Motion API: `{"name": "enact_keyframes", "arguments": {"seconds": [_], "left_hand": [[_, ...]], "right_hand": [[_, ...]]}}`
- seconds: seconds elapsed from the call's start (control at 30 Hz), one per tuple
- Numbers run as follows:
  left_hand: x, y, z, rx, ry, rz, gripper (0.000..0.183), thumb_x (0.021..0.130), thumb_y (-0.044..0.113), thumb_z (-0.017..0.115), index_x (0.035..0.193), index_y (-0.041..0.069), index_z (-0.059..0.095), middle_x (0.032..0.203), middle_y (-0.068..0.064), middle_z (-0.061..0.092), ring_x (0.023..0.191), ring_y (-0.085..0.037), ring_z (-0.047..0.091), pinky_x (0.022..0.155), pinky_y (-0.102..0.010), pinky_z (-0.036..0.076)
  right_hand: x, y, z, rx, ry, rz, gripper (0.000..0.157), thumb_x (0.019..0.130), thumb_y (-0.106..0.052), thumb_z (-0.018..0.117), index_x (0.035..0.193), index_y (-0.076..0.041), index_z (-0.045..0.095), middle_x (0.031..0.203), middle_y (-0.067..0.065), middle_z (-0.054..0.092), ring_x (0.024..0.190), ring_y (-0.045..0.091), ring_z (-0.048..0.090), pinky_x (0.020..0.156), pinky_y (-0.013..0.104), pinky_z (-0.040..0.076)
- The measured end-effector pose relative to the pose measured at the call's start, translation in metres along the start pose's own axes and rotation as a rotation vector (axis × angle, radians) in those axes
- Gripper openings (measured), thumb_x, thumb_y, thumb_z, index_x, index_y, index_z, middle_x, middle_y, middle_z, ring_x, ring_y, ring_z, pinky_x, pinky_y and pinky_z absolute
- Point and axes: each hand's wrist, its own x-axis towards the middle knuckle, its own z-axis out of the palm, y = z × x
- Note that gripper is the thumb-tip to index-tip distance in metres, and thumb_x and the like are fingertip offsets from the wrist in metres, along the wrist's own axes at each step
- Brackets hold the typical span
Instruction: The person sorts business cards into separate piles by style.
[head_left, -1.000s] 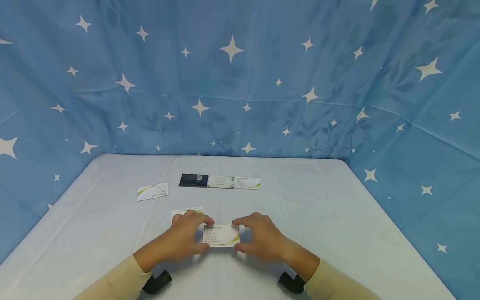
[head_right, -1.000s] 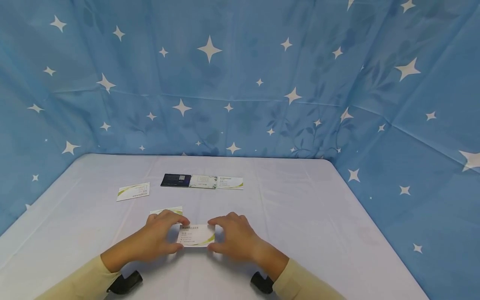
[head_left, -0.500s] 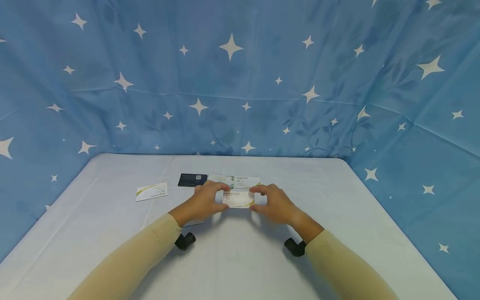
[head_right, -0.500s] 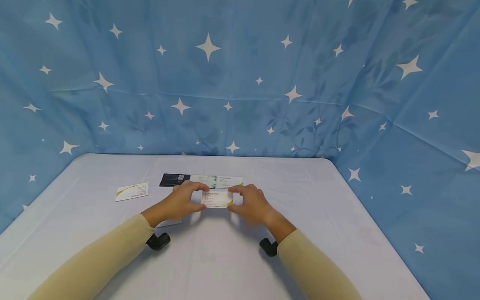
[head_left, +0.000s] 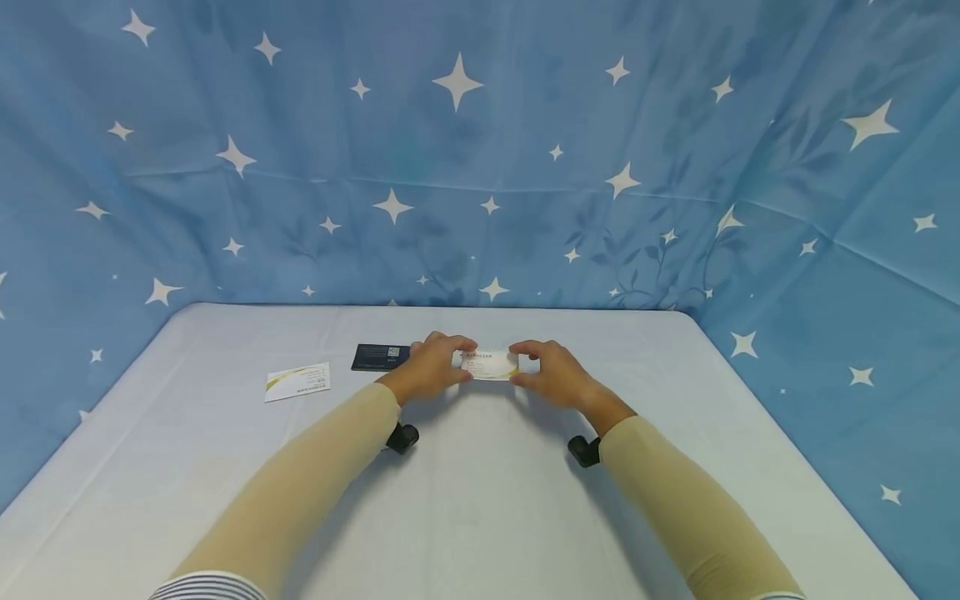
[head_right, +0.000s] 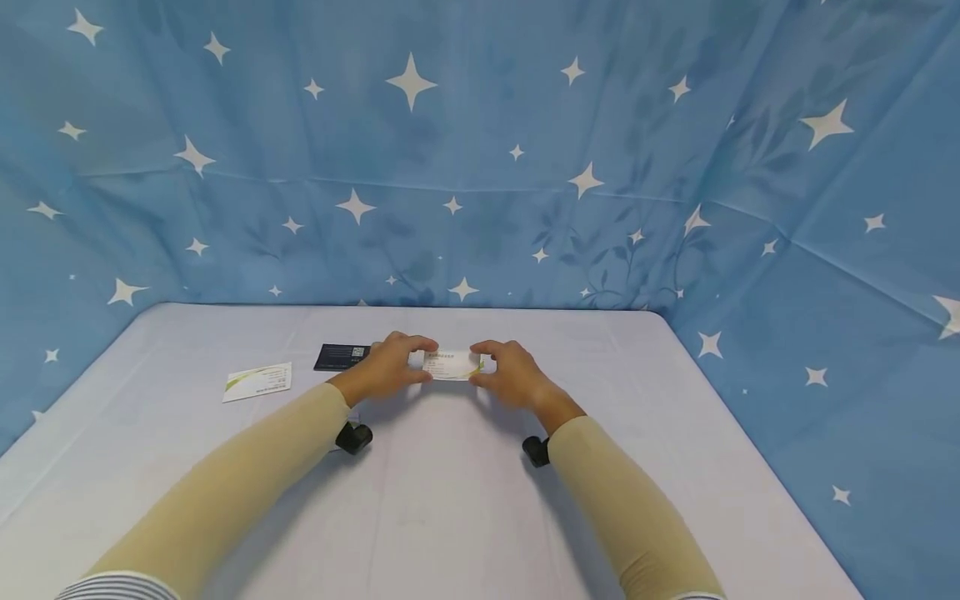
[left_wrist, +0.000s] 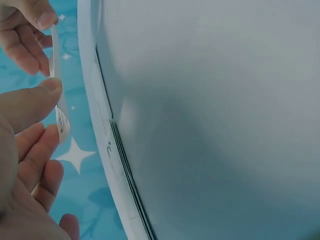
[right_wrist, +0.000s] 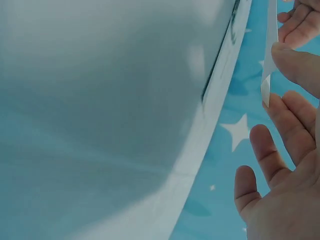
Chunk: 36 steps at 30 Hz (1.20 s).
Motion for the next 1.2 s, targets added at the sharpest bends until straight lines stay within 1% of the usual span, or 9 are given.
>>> {"name": "enact_keyframes", "arguments": {"seconds": [0.1, 0.27, 0.4, 0.6, 0.67, 0.83, 0.93, 1.2], "left_hand": [[0.011, 0.001, 0.002, 0.014, 0.0, -0.029, 0.053, 0.091, 0.027, 0.077, 0.14, 0.019, 0.059, 0.131, -0.004, 0.058, 0.123, -0.026, 0.043, 0.099, -0.047, 0.03], [0.022, 0.0, 0.01, 0.054, 0.002, -0.034, 0.052, 0.092, 0.026, 0.076, 0.14, 0.018, 0.059, 0.129, -0.003, 0.06, 0.125, -0.026, 0.042, 0.098, -0.047, 0.025], [0.025, -0.003, 0.013, 0.066, -0.022, -0.041, 0.051, 0.093, 0.024, 0.074, 0.141, 0.017, 0.058, 0.13, -0.005, 0.059, 0.129, -0.026, 0.04, 0.099, -0.048, 0.022], [0.032, -0.003, 0.014, 0.061, -0.033, -0.057, 0.053, 0.094, 0.023, 0.073, 0.144, 0.016, 0.055, 0.134, -0.008, 0.056, 0.131, -0.028, 0.037, 0.099, -0.049, 0.022], [0.034, -0.003, 0.015, 0.072, -0.04, -0.066, 0.054, 0.094, 0.024, 0.073, 0.145, 0.016, 0.055, 0.134, -0.008, 0.055, 0.132, -0.029, 0.036, 0.099, -0.049, 0.023], [0.036, -0.002, 0.014, 0.116, -0.07, -0.079, 0.057, 0.095, 0.028, 0.071, 0.148, 0.018, 0.051, 0.136, -0.007, 0.056, 0.133, -0.029, 0.035, 0.097, -0.048, 0.025], [0.036, -0.001, 0.013, 0.142, -0.082, -0.082, 0.057, 0.096, 0.03, 0.069, 0.148, 0.018, 0.051, 0.135, -0.007, 0.057, 0.132, -0.029, 0.036, 0.096, -0.049, 0.026], [0.035, 0.0, 0.012, 0.144, -0.101, -0.093, 0.054, 0.096, 0.029, 0.069, 0.146, 0.017, 0.053, 0.133, -0.005, 0.058, 0.129, -0.027, 0.037, 0.096, -0.048, 0.026]], "right_hand": [[0.008, 0.005, 0.0, 0.0, -0.005, 0.024, 0.053, 0.094, -0.023, 0.072, 0.142, -0.009, 0.056, 0.131, 0.021, 0.058, 0.12, 0.038, 0.053, 0.095, 0.05, 0.045], [0.018, 0.01, 0.004, -0.036, -0.027, 0.045, 0.052, 0.095, -0.021, 0.071, 0.142, -0.009, 0.055, 0.131, 0.021, 0.058, 0.12, 0.036, 0.054, 0.097, 0.049, 0.045], [0.024, 0.011, 0.007, -0.052, -0.057, 0.062, 0.052, 0.095, -0.021, 0.07, 0.143, -0.008, 0.054, 0.132, 0.02, 0.059, 0.122, 0.036, 0.055, 0.099, 0.049, 0.044], [0.031, 0.014, 0.01, -0.049, -0.085, 0.143, 0.054, 0.096, -0.021, 0.07, 0.146, -0.014, 0.052, 0.139, 0.016, 0.056, 0.127, 0.032, 0.051, 0.104, 0.049, 0.04], [0.033, 0.015, 0.01, -0.051, -0.093, 0.156, 0.054, 0.096, -0.021, 0.069, 0.147, -0.014, 0.051, 0.138, 0.016, 0.056, 0.126, 0.032, 0.051, 0.105, 0.049, 0.039], [0.035, 0.018, 0.01, -0.054, -0.1, 0.16, 0.055, 0.095, -0.018, 0.069, 0.147, -0.012, 0.051, 0.133, 0.016, 0.058, 0.122, 0.03, 0.054, 0.104, 0.048, 0.04], [0.036, 0.019, 0.01, -0.042, -0.101, 0.17, 0.055, 0.095, -0.018, 0.069, 0.147, -0.012, 0.05, 0.131, 0.016, 0.059, 0.121, 0.03, 0.054, 0.104, 0.048, 0.04], [0.037, 0.02, 0.014, -0.046, -0.116, 0.186, 0.053, 0.096, -0.018, 0.068, 0.146, -0.013, 0.051, 0.136, 0.014, 0.057, 0.124, 0.03, 0.052, 0.106, 0.048, 0.037]]}}
